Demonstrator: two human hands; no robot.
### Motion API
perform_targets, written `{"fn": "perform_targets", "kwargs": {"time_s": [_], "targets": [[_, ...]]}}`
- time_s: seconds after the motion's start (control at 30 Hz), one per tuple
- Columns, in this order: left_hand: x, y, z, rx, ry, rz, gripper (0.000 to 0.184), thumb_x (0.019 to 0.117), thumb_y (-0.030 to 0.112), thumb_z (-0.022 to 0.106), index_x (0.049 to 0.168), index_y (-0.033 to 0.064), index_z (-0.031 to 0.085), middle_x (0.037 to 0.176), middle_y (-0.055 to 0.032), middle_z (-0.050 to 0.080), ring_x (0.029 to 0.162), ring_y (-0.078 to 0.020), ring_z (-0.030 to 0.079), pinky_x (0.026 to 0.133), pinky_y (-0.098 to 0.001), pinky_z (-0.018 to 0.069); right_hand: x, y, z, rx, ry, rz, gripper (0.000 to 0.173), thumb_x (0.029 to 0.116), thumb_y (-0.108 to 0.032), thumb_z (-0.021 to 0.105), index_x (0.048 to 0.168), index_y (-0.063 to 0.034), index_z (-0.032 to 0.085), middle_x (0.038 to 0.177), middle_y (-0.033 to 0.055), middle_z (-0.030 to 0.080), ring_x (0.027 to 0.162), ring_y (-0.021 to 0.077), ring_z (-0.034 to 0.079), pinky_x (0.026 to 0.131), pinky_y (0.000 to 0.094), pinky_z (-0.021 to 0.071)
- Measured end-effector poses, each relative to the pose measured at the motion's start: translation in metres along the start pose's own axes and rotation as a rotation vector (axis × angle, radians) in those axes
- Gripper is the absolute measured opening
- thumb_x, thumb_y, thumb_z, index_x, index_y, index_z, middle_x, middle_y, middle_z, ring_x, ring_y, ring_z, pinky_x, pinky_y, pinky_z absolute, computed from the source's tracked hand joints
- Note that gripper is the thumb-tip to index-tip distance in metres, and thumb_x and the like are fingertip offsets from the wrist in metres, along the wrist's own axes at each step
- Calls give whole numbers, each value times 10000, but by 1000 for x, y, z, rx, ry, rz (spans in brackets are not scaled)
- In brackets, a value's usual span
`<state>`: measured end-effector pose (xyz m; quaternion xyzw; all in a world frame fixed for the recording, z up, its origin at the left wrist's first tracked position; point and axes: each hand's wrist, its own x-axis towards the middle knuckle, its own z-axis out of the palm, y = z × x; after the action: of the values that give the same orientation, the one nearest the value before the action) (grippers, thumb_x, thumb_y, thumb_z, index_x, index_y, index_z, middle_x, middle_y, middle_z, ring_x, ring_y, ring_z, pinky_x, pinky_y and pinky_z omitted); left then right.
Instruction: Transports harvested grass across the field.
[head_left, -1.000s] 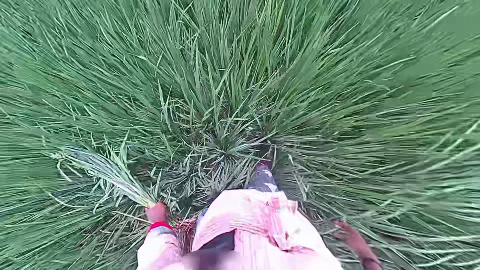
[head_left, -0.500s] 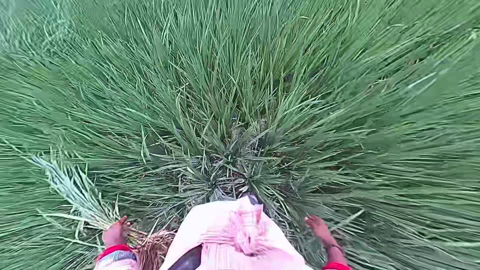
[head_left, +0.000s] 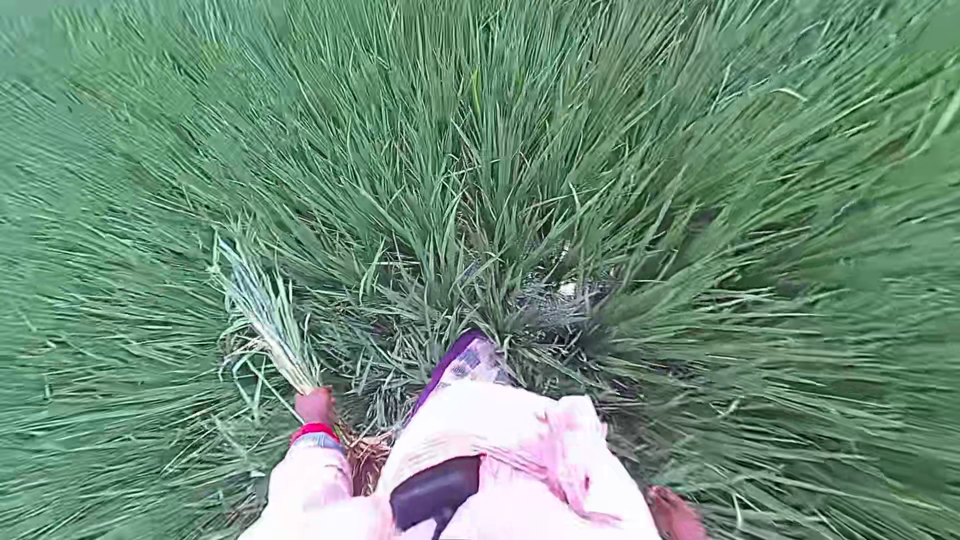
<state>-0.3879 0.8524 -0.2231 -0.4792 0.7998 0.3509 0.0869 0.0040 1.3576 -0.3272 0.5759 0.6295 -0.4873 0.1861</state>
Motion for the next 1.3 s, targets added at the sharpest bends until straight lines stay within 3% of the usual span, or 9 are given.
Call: {"fn": "perform_targets", "kwargs": {"time_s": [0.13,0.23,0.33,0.43,0.57,0.67,0.77,1.0,1.3], "targets": [[14,19,23,93,-33,4,578,1039,121,555,1527,-81,318,1401,-323,538,1245,-418,588,1048,-534,470,-4,-42,-3,-68,-41,124,287,1054,-30,478,1292,116,542,1104,227,618,908,193,592,829,360,490],[35,36,50,154,-50,-8,620,1017,136,601,1519,-99,322,1408,-336,527,1273,-431,566,1064,-549,456,36,-79,-10,-17,-29,88,310,1068,-83,500,1311,101,559,1161,276,654,980,296,647,867,466,523],[54,70,84,177,-99,-30,608,1016,127,602,1506,-110,330,1393,-339,530,1234,-428,579,1042,-553,459,75,-195,-4,74,69,-87,324,1066,-86,496,1338,83,550,1137,232,649,914,214,621,828,390,511],[75,125,118,168,-96,-23,566,1029,132,573,1488,-120,358,1396,-350,524,1252,-448,566,1055,-573,447,99,-334,5,56,36,-281,349,1058,-53,484,1373,90,532,1273,255,632,1078,235,639,932,375,508],[113,213,143,128,-126,40,482,1064,156,515,1448,-121,425,1352,-325,562,1195,-390,597,1031,-516,470,119,-447,9,-110,-23,-438,353,1063,-72,457,1368,88,537,1306,279,610,1153,298,634,1008,428,494],[144,268,159,-90,-112,54,362,1031,84,522,1349,-84,477,1060,-176,560,800,-183,556,758,-339,513,126,-469,10,-224,-7,-367,358,1067,-89,472,1373,80,549,1305,297,616,1205,368,606,1060,506,434],[164,306,176,-238,-89,30,399,997,75,582,1349,-72,465,1021,-139,546,761,-146,536,729,-311,509,129,-467,3,-337,-41,-227,369,1066,-93,507,1392,78,540,1309,326,610,1229,419,600,1077,552,423],[150,340,205,-143,-20,20,559,1038,131,549,1517,-49,327,1261,-238,561,946,-235,597,868,-399,519,141,-457,-26,-283,2,-77,339,1064,-72,511,1359,86,565,1301,321,615,1203,415,609,1057,547,435],[134,381,254,54,127,10,701,1007,179,593,1543,-107,244,1412,-352,502,1246,-442,567,1032,-572,475,235,-561,-53,-338,-81,-38,354,1058,-92,530,1370,72,558,1294,305,624,1208,400,609,1064,542,436]]}}
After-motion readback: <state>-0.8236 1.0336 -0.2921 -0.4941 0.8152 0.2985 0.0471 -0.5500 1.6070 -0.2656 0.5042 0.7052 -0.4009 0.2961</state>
